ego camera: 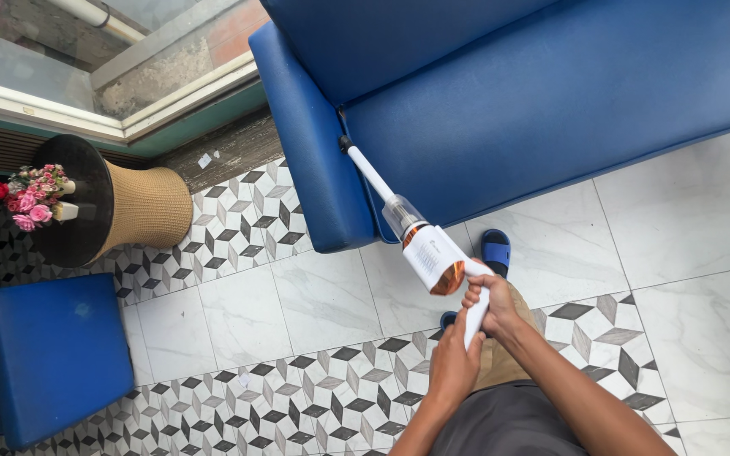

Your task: The person vacuums a blue sofa using a handheld vacuum cleaner. They move the nozzle along the backrest, the seat, and the crevices of the furniture.

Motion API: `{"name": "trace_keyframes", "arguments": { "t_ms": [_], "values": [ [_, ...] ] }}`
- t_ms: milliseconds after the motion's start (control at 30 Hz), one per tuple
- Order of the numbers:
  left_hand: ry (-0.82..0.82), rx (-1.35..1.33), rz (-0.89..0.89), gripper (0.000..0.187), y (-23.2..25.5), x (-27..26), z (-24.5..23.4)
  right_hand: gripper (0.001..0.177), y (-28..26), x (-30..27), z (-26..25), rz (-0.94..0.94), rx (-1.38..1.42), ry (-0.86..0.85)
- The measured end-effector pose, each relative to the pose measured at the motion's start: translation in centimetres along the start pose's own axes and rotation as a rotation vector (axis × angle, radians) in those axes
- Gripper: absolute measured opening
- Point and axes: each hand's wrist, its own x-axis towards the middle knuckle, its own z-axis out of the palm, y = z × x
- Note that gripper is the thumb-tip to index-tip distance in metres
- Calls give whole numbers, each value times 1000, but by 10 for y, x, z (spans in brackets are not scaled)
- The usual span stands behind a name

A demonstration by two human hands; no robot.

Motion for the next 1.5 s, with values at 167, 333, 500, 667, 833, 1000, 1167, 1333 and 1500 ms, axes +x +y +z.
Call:
{"name": "trace_keyframes", "arguments": {
  "t_ms": [167,333,500,667,833,1000,1167,1333,1500],
  "values": [
    [186,11,89,50,-10,84,-28,53,-20,84,64,-28,-2,-60],
    [148,34,65,50,-15,107,-34,46,-26,108,68,-34,44,-156],
    [82,56,72,58,-38,43,17,56,0,46,3,-10,-16,-64],
    [-31,-3,25,62,-36,-14,39,57,21,-8,-47,53,-19,48],
    [100,-21,124,57,-20,32,10,45,-1,37,4,-92,-42,-89],
    [87,-29,98,54,1,44,10,40,-34,40,23,-54,-28,-116],
    [-13,24,12,59,-30,12,40,46,-17,-4,-2,5,-165,-34],
    [-84,-21,92,60,-80,-28,63,32,19,-46,-44,156,-186,117],
    [-305,-249,-172,48,-110,-52,60,18,48,-57,-92,130,-237,136]
  ]
}}
